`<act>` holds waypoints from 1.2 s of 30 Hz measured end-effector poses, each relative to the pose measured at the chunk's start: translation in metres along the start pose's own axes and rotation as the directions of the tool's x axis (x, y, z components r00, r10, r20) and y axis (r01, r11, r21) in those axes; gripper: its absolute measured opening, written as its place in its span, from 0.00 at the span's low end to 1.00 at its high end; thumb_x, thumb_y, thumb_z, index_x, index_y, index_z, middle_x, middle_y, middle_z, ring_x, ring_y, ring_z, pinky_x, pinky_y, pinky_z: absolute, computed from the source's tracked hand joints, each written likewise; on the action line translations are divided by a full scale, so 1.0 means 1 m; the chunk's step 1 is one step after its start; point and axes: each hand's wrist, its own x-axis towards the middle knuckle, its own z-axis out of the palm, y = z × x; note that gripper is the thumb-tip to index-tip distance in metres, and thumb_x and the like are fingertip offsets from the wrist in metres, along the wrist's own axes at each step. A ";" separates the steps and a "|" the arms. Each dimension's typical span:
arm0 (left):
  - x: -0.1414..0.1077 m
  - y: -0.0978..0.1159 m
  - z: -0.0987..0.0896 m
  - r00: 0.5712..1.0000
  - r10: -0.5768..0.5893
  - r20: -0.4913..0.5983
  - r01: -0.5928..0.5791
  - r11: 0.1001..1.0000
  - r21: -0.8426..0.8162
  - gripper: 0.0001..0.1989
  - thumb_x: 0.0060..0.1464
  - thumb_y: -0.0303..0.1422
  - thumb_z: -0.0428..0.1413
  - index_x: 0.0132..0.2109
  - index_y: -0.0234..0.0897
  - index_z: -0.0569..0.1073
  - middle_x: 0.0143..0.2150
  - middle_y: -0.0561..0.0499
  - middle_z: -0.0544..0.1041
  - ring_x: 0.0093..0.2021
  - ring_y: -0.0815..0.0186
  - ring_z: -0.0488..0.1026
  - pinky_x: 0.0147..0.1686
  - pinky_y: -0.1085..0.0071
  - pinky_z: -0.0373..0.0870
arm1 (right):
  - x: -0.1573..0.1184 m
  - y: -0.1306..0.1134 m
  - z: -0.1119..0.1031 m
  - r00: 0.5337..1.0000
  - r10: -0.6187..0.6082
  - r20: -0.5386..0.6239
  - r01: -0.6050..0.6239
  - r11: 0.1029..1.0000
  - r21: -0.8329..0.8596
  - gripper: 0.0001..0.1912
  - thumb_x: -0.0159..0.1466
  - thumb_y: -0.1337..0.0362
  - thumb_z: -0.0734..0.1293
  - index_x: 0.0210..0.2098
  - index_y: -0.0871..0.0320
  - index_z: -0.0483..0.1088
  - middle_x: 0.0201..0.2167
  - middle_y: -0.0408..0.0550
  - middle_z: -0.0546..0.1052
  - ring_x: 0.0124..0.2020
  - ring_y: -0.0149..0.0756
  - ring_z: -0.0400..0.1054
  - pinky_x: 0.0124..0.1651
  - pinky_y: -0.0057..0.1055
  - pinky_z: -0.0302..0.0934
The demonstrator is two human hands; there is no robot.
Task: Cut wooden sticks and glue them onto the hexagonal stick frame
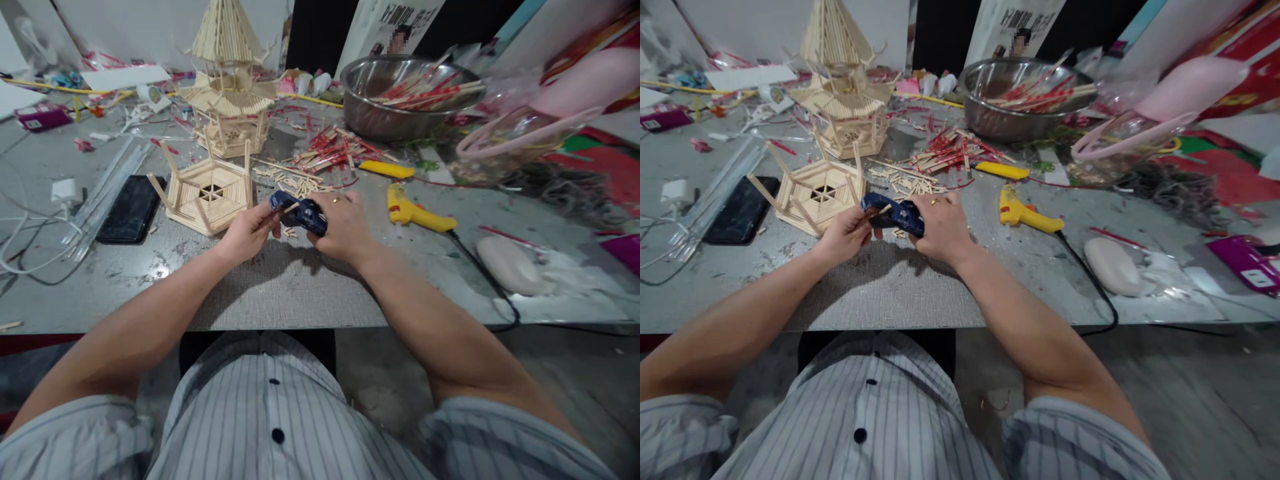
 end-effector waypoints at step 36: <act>-0.002 0.003 0.001 0.999 0.051 -0.010 -0.048 0.984 0.172 0.13 0.62 0.39 0.45 0.33 0.36 0.65 0.26 0.52 0.71 0.21 0.75 0.62 0.21 0.77 0.59 | 0.000 -0.006 -0.007 0.994 0.062 0.094 -0.055 0.996 -0.072 0.19 0.52 0.59 0.63 0.43 0.59 0.70 0.38 0.56 0.78 0.39 0.49 0.71 0.43 0.42 0.55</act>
